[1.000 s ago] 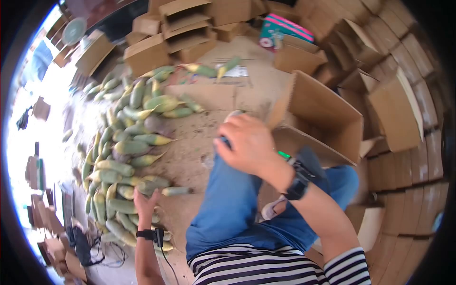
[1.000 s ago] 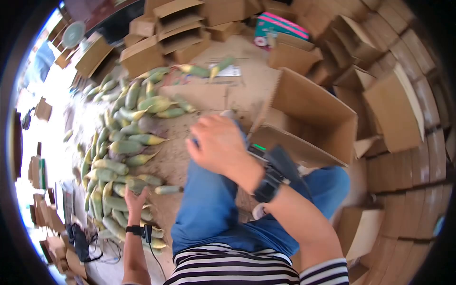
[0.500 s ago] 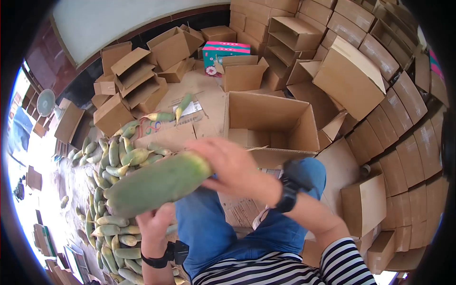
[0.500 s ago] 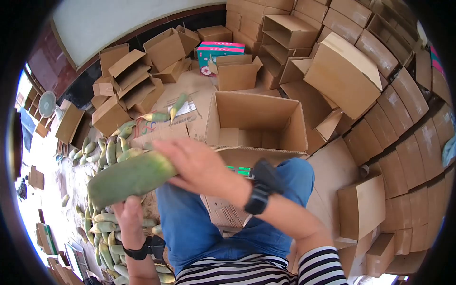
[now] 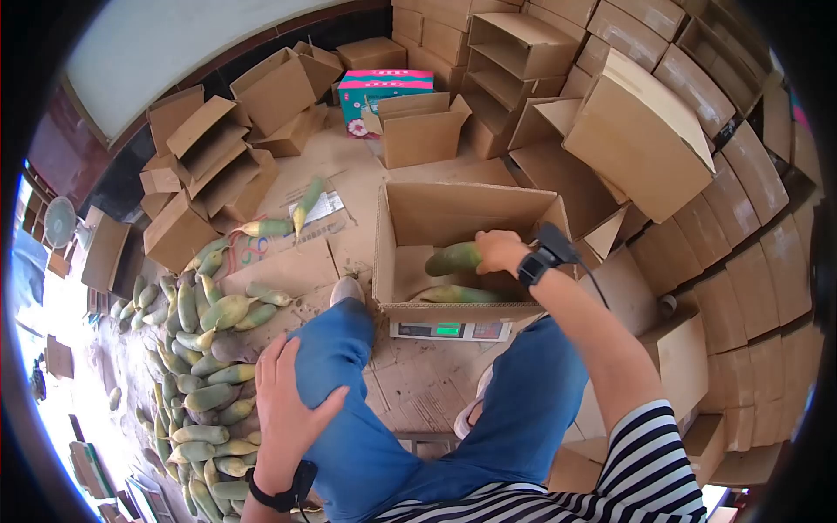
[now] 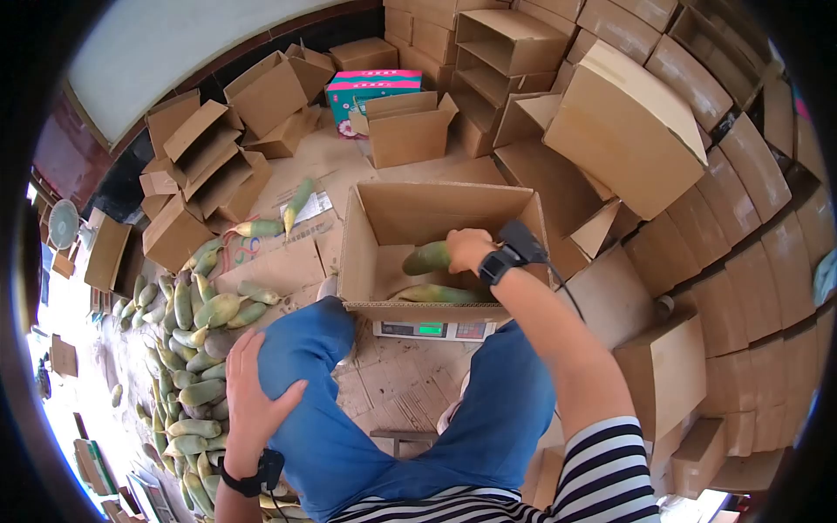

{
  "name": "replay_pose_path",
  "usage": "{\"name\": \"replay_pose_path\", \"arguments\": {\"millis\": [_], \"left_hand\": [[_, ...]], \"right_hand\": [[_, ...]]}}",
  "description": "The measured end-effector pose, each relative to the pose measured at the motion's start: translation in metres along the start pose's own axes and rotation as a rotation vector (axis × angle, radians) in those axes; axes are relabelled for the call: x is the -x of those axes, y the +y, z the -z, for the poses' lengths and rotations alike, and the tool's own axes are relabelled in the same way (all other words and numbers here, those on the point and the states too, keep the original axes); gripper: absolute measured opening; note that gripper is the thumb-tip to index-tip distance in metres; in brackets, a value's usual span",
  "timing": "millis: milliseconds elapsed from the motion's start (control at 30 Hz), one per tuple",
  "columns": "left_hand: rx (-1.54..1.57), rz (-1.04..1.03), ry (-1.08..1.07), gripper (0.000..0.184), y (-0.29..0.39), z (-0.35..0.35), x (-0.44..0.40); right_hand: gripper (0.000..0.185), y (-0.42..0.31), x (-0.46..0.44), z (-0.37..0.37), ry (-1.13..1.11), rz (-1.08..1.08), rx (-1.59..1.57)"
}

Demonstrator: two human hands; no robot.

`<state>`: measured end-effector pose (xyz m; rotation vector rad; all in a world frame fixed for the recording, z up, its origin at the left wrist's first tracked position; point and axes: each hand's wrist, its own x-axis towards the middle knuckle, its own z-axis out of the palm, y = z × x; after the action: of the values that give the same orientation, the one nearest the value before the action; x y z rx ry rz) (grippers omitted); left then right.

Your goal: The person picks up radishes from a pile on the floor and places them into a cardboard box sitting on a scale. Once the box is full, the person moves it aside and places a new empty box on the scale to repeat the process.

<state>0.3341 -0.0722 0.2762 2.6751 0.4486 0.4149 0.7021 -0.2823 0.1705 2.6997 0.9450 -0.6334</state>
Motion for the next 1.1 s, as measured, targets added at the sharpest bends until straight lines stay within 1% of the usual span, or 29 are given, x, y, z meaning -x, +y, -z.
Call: {"name": "replay_pose_path", "arguments": {"millis": [67, 100, 167, 200, 233, 333, 400, 433, 500, 533, 567, 633, 700, 733, 767, 800, 867, 933, 967, 1033, 1067, 1100], "left_hand": [[-0.016, 0.005, 0.008, 0.080, 0.000, -0.002, 0.000], [-0.041, 0.006, 0.021, 0.079, -0.001, -0.002, 0.000], [-0.039, 0.015, 0.022, 0.079, -0.001, -0.003, 0.000], [-0.036, 0.016, 0.022, 0.079, -0.001, -0.002, 0.001], [-0.042, 0.025, 0.022, 0.079, -0.001, -0.001, 0.002], [-0.024, 0.013, 0.033, 0.078, -0.003, -0.001, 0.002], [-0.033, -0.003, 0.047, 0.078, -0.004, -0.002, 0.004], [-0.030, 0.001, 0.049, 0.078, -0.004, -0.002, 0.004], [-0.009, -0.037, 0.071, 0.079, -0.007, -0.004, 0.005], [-0.009, -0.027, 0.074, 0.079, -0.007, -0.004, 0.005], [-0.006, -0.035, 0.070, 0.079, -0.006, -0.003, 0.005], [-0.004, -0.024, 0.071, 0.079, -0.005, -0.003, 0.006], [0.020, -0.046, 0.080, 0.078, -0.006, -0.004, 0.006], [0.015, -0.020, 0.090, 0.078, -0.006, -0.005, 0.005], [0.055, -0.048, 0.070, 0.078, -0.006, -0.006, 0.004], [0.087, -0.067, 0.053, 0.077, -0.009, -0.006, 0.005], [0.143, -0.122, 0.109, 0.077, -0.017, -0.014, 0.009], [0.336, -0.075, 0.114, 0.079, -0.019, -0.017, 0.011], [0.318, -0.030, 0.122, 0.079, -0.024, -0.023, 0.018], [0.464, 0.070, 0.131, 0.082, -0.040, -0.042, 0.034], [0.515, 0.055, 0.099, 0.088, -0.050, -0.048, 0.044], [0.516, 0.077, 0.100, 0.088, -0.051, -0.044, 0.054]], "right_hand": [[0.056, 0.000, -0.023, -0.016, -0.073, 0.077, -0.042], [0.056, 0.000, -0.026, -0.017, -0.078, 0.083, -0.039], [0.040, 0.000, -0.032, -0.016, -0.351, 0.000, -0.255], [0.032, 0.000, -0.031, -0.020, -0.338, -0.056, -0.209], [0.031, 0.003, -0.019, -0.019, -0.196, -0.025, -0.121], [0.033, 0.029, -0.019, -0.042, -0.142, 0.013, -0.035], [0.038, 0.034, -0.009, -0.043, -0.160, -0.070, -0.055], [0.038, 0.035, -0.002, -0.039, -0.161, -0.070, -0.050], [0.047, 0.035, 0.014, -0.023, -0.087, 0.010, -0.060], [0.051, 0.032, 0.021, -0.013, -0.037, 0.028, -0.119], [0.051, 0.025, 0.028, -0.004, -0.039, 0.038, -0.110], [0.050, 0.001, 0.042, 0.016, 0.245, 0.177, -0.222], [0.044, -0.040, 0.063, 0.037, 0.542, 0.390, -0.379], [0.042, -0.067, 0.081, 0.052, 0.609, 0.494, -0.453], [0.040, -0.097, 0.102, 0.066, 0.670, 0.606, -0.535], [0.040, -0.123, 0.122, 0.077, 0.650, 0.651, -0.540], [0.043, -0.173, 0.154, 0.087, 0.627, 0.861, -0.591], [0.044, -0.210, 0.166, 0.078, 0.600, 0.982, -0.584], [0.045, -0.226, 0.170, 0.072, 0.605, 1.043, -0.563], [0.045, -0.247, 0.166, 0.048, 0.563, 1.084, -0.583], [0.044, -0.252, 0.163, 0.039, 0.665, 1.077, -0.503], [0.043, -0.256, 0.162, 0.035, 0.771, 1.064, -0.419]]}}
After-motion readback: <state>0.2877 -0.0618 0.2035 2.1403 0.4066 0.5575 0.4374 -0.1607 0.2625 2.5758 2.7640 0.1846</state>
